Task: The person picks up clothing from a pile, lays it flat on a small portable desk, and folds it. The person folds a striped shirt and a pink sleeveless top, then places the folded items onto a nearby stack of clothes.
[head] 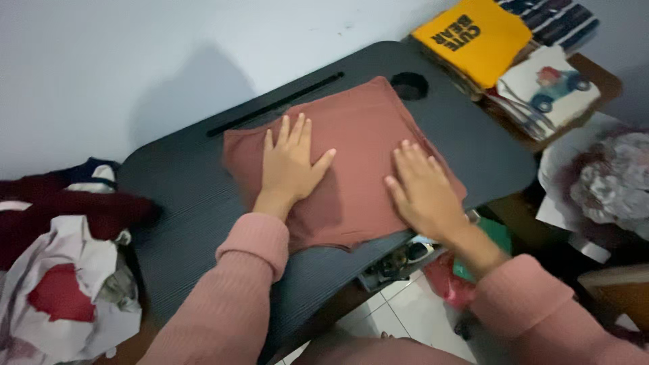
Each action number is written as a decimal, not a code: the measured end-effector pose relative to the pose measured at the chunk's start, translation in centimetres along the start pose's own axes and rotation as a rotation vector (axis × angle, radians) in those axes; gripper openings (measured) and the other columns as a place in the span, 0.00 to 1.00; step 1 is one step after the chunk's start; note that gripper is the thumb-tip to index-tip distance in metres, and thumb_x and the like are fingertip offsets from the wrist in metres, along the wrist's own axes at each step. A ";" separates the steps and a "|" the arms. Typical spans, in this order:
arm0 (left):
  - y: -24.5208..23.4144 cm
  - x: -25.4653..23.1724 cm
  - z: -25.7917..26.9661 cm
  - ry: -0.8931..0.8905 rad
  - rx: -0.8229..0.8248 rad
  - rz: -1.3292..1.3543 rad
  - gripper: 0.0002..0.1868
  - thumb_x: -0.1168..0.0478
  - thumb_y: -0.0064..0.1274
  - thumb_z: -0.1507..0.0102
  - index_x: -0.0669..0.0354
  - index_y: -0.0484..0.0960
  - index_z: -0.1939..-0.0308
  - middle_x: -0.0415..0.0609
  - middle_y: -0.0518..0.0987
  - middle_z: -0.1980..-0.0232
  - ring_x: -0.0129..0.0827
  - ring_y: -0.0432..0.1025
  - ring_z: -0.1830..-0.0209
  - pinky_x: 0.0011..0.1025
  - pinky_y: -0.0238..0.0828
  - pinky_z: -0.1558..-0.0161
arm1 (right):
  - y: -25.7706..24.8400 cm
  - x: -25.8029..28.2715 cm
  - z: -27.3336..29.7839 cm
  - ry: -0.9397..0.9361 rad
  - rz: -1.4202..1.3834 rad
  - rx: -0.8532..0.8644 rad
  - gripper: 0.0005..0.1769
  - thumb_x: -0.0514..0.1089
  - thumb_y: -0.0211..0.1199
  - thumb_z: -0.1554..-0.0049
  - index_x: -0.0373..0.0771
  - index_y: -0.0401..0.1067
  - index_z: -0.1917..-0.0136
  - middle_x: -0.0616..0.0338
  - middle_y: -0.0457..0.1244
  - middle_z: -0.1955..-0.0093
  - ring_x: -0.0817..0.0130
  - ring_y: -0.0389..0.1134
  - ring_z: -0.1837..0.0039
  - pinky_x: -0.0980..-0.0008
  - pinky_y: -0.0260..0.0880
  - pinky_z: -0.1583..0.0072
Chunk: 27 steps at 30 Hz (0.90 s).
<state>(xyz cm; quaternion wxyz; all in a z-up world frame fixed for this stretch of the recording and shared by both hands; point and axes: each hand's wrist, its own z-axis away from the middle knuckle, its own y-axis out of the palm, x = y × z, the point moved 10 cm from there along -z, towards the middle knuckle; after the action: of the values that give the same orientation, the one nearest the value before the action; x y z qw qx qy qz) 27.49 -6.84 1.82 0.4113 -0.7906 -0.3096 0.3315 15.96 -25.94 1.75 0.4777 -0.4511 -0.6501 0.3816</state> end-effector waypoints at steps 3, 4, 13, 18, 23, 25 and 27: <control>-0.3 -0.3 -0.1 0.002 0.036 0.017 0.43 0.38 0.49 0.35 0.70 0.66 0.28 0.60 0.61 0.23 0.56 0.49 0.21 0.60 0.38 0.26 | -2.0 -4.6 1.5 0.137 -0.003 -0.038 0.35 0.56 0.45 0.34 0.29 0.56 0.23 0.37 0.47 0.19 0.45 0.43 0.18 0.46 0.40 0.23; -0.7 -0.5 -0.2 0.007 0.016 0.009 0.41 0.40 0.51 0.35 0.70 0.67 0.29 0.63 0.61 0.23 0.57 0.49 0.21 0.60 0.38 0.26 | -2.7 -5.6 2.4 0.146 -0.002 -0.041 0.35 0.56 0.45 0.34 0.29 0.56 0.23 0.37 0.47 0.19 0.45 0.43 0.18 0.46 0.40 0.23; -5.9 -9.5 6.7 -0.021 0.059 0.362 0.11 0.58 0.54 0.35 0.63 0.82 0.56 0.59 0.80 0.48 0.53 0.72 0.40 0.48 0.66 0.36 | -6.5 -2.6 9.2 -0.072 -0.181 -0.082 0.25 0.46 0.60 0.41 0.35 0.71 0.33 0.48 0.60 0.24 0.51 0.55 0.20 0.49 0.48 0.23; -9.4 -14.8 13.4 0.188 -0.053 0.392 0.22 0.58 0.61 0.40 0.69 0.79 0.47 0.63 0.78 0.38 0.56 0.66 0.31 0.49 0.59 0.33 | -8.9 -1.3 10.8 -0.118 -0.168 -0.220 0.22 0.43 0.68 0.48 0.31 0.75 0.41 0.45 0.66 0.33 0.49 0.62 0.27 0.52 0.57 0.27; -8.7 -13.1 16.3 0.082 -0.001 0.358 0.28 0.57 0.62 0.42 0.67 0.77 0.41 0.59 0.78 0.37 0.52 0.67 0.29 0.46 0.60 0.29 | -9.5 -1.2 11.6 -0.138 -0.133 -0.262 0.13 0.37 0.66 0.48 0.34 0.75 0.49 0.49 0.69 0.40 0.51 0.68 0.34 0.56 0.67 0.33; -8.5 -12.5 16.7 0.029 0.015 0.382 0.30 0.57 0.62 0.42 0.67 0.76 0.38 0.55 0.79 0.39 0.49 0.68 0.29 0.44 0.61 0.27 | -9.7 -1.5 11.4 -0.140 -0.151 -0.269 0.09 0.37 0.66 0.47 0.34 0.75 0.52 0.51 0.70 0.43 0.50 0.70 0.37 0.56 0.69 0.35; -8.9 -12.6 16.7 0.042 -0.018 0.355 0.21 0.57 0.65 0.43 0.65 0.79 0.52 0.57 0.78 0.36 0.51 0.68 0.30 0.46 0.61 0.30 | -9.5 -2.0 11.0 -0.128 -0.177 -0.231 0.10 0.35 0.64 0.49 0.35 0.74 0.52 0.50 0.70 0.45 0.49 0.69 0.41 0.55 0.68 0.38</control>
<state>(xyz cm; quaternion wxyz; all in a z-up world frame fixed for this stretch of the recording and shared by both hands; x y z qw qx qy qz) 5.16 -4.82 5.51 0.3455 -0.8433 -0.1597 0.3794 3.52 -31.41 7.25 0.4121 -0.4187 -0.7560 0.2888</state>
